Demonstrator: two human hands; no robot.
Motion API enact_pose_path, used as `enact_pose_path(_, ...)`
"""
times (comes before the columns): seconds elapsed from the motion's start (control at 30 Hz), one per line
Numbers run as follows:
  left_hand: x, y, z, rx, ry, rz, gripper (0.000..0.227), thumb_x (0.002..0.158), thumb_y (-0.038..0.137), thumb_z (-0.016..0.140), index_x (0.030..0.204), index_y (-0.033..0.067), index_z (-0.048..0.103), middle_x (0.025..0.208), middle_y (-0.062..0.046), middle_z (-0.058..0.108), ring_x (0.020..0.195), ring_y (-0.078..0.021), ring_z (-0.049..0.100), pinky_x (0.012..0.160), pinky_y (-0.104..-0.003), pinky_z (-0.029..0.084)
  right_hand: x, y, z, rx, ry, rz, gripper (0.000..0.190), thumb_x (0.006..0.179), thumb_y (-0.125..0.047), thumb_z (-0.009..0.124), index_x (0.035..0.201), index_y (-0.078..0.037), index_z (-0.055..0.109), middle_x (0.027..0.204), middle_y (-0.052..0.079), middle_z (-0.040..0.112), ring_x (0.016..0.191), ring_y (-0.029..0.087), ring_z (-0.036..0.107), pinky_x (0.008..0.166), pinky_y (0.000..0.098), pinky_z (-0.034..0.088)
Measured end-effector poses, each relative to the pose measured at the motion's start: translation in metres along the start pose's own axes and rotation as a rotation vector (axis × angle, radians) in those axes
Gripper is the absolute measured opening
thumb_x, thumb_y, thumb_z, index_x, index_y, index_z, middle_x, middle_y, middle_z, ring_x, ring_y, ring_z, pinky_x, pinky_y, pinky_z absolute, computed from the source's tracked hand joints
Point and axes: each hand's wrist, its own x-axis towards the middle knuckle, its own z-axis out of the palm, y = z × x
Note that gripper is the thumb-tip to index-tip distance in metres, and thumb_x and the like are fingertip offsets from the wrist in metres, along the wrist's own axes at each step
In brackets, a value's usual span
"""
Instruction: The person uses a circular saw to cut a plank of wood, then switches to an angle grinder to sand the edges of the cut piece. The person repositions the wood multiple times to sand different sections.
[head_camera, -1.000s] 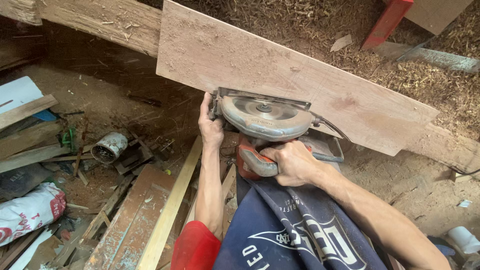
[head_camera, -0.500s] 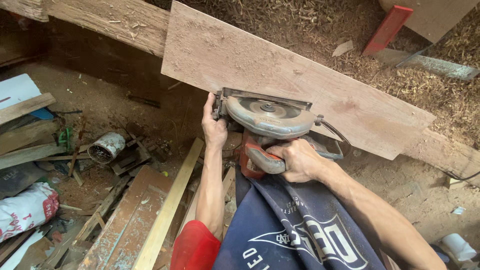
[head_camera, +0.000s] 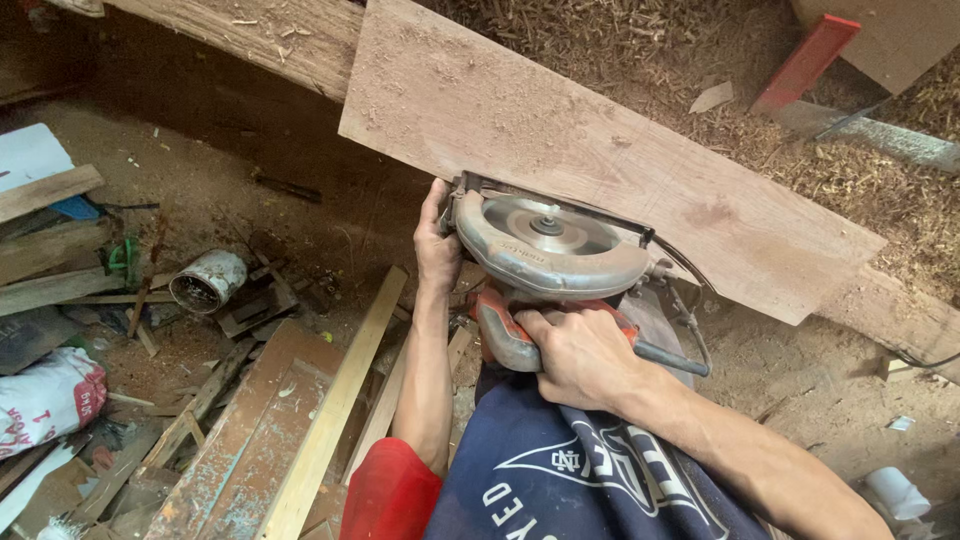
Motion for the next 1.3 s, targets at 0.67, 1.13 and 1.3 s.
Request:
enact_pose_path(0.67,0.007,0.002,-0.023,0.213,-0.023,0.119,0.078,0.087,0.020,0.072,0.156,-0.0034,0.046,0.165,-0.019,0.041,0.152,-0.0258,0.044,0.128,-0.037,0.036,0.016,0.034,0.010,0.090,0.033,-0.084,0.056,0.059,-0.010,0.068,0.115,-0.010,0.070,0.073,0.022,0.071,0.068,0.042,0.070,0.064,0.0511,0.057)
enact_pose_path(1.13,0.002,0.033,-0.002,0.520,0.053,0.116,0.078,0.072,-0.011,0.044,0.150,-0.0062,0.045,0.160,-0.024,0.042,0.151,-0.0310,0.040,0.127,-0.040,0.029,0.024,0.086,0.025,0.126,0.020,-0.181,0.059,0.059,-0.008,0.068,0.118,-0.006,0.070,0.074,0.023,0.072,0.064,0.038,0.071,0.063,0.0456,0.059)
enact_pose_path(1.3,0.001,0.022,-0.004,0.354,0.044,0.084,0.073,0.081,-0.012,0.046,0.153,-0.0049,0.041,0.160,-0.022,0.042,0.145,-0.0285,0.048,0.123,-0.038,0.039,0.023,0.073,0.031,0.127,0.019,-0.203,0.052,0.066,-0.006,0.060,0.117,-0.004,0.069,0.083,0.021,0.074,0.063,0.029,0.075,0.062,0.0389,0.062)
